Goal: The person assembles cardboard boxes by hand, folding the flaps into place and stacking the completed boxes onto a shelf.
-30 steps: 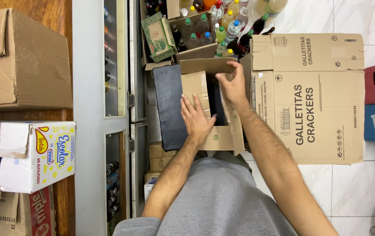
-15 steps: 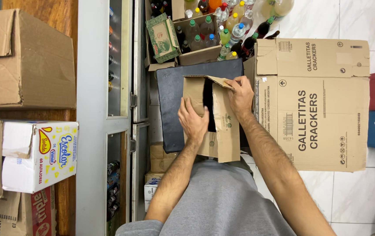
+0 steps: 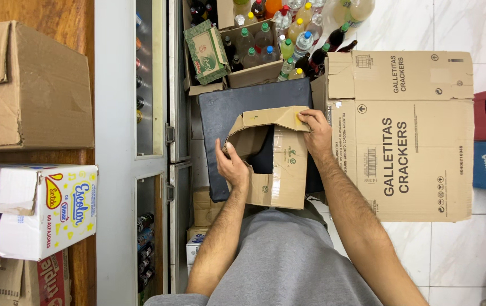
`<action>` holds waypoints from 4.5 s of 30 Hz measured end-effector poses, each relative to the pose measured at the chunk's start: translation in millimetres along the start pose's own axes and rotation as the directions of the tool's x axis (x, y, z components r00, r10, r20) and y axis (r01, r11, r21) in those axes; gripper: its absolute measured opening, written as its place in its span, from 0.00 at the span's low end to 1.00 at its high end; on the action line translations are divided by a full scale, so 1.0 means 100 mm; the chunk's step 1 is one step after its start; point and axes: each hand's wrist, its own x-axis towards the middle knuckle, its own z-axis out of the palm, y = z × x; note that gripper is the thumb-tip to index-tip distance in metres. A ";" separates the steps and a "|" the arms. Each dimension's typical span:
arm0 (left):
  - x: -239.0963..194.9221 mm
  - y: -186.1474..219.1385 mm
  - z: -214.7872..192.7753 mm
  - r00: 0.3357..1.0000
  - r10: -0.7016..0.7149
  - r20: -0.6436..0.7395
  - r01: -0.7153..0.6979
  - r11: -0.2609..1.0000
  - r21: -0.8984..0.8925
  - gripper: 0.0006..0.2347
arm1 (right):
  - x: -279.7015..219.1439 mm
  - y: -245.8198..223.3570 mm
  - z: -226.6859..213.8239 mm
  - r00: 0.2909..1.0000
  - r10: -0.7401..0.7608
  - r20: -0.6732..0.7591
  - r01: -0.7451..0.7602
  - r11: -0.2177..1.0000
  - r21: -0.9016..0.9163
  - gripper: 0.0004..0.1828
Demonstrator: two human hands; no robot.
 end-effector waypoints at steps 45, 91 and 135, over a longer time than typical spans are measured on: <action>-0.09 -0.26 -0.51 0.504 0.023 0.864 -0.172 0.982 0.074 0.34 | -0.88 -0.72 -0.37 0.622 0.597 0.507 -0.719 0.691 0.069 0.52; -0.03 0.07 0.24 0.688 0.019 0.725 -0.527 0.700 0.482 0.46 | 0.47 -0.49 -0.07 0.909 0.146 0.392 -0.107 0.987 -0.118 0.12; 0.06 -0.90 0.46 0.990 0.122 0.069 -0.131 0.983 0.131 0.17 | -0.07 0.33 0.67 0.729 0.529 0.434 -0.557 0.827 -0.075 0.21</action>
